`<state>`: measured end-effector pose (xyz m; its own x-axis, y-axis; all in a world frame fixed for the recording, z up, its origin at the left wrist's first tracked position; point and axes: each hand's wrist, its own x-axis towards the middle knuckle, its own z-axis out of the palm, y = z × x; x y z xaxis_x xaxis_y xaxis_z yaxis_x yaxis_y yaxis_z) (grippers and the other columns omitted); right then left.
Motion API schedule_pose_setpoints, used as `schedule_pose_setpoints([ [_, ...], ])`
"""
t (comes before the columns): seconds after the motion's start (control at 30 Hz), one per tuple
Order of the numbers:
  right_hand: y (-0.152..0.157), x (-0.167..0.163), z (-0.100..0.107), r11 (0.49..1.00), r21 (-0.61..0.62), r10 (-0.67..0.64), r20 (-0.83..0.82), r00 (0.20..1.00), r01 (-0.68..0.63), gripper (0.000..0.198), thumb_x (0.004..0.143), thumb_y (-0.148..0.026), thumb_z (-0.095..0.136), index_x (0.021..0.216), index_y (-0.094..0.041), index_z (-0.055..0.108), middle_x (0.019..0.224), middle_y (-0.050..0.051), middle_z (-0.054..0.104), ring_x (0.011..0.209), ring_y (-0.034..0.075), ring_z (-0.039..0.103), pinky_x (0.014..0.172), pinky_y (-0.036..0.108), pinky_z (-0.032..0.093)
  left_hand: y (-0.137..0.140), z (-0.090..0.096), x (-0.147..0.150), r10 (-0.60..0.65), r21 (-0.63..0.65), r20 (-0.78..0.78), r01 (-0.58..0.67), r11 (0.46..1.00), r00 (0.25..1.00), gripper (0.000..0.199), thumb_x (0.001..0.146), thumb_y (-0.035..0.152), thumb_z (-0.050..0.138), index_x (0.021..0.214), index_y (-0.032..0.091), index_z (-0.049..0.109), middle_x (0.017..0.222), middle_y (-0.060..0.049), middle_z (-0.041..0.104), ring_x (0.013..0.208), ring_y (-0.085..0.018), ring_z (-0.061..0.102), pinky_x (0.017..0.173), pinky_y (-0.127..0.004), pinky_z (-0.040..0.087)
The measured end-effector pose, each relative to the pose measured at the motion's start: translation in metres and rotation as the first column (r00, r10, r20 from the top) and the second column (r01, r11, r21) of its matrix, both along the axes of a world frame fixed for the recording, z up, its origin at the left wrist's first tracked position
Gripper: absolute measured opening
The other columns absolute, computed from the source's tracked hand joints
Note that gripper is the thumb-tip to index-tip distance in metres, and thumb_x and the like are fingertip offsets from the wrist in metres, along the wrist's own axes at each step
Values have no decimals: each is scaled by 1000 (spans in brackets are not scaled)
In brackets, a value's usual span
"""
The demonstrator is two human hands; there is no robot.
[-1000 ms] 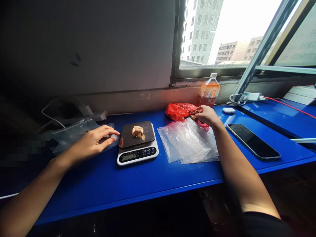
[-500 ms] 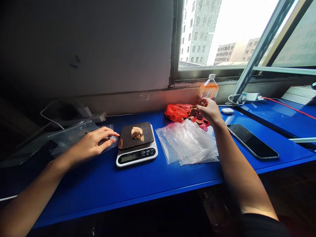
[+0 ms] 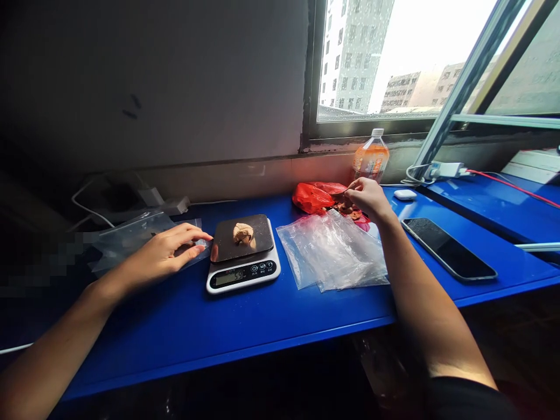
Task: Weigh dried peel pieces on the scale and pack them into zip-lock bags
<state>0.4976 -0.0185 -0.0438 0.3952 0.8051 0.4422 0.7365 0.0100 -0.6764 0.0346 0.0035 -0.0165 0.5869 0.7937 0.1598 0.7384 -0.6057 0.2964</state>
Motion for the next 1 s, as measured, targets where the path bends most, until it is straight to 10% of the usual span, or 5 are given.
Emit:
schedule_pose_setpoints([
  [0.47, 0, -19, 12, 985, 169, 4, -245, 969, 39, 24, 77, -24, 64, 101, -20, 66, 89, 10, 73, 73, 22, 70, 63, 35, 56, 2, -2, -2, -12, -7, -13, 12, 1000, 1000, 44, 91, 53, 44, 114, 25, 70, 121, -7, 65, 102, -26, 63, 85, -37, 52],
  [1.0, -8, -73, 20, 935, 346, 114, -85, 990, -78, 43, 83, -31, 60, 123, -18, 68, 94, 9, 76, 76, 21, 74, 69, 36, 61, -2, 0, 0, -21, -10, -20, 21, 1000, 1000, 41, 92, 51, 44, 112, 28, 71, 117, -5, 67, 106, -26, 62, 87, -38, 50],
])
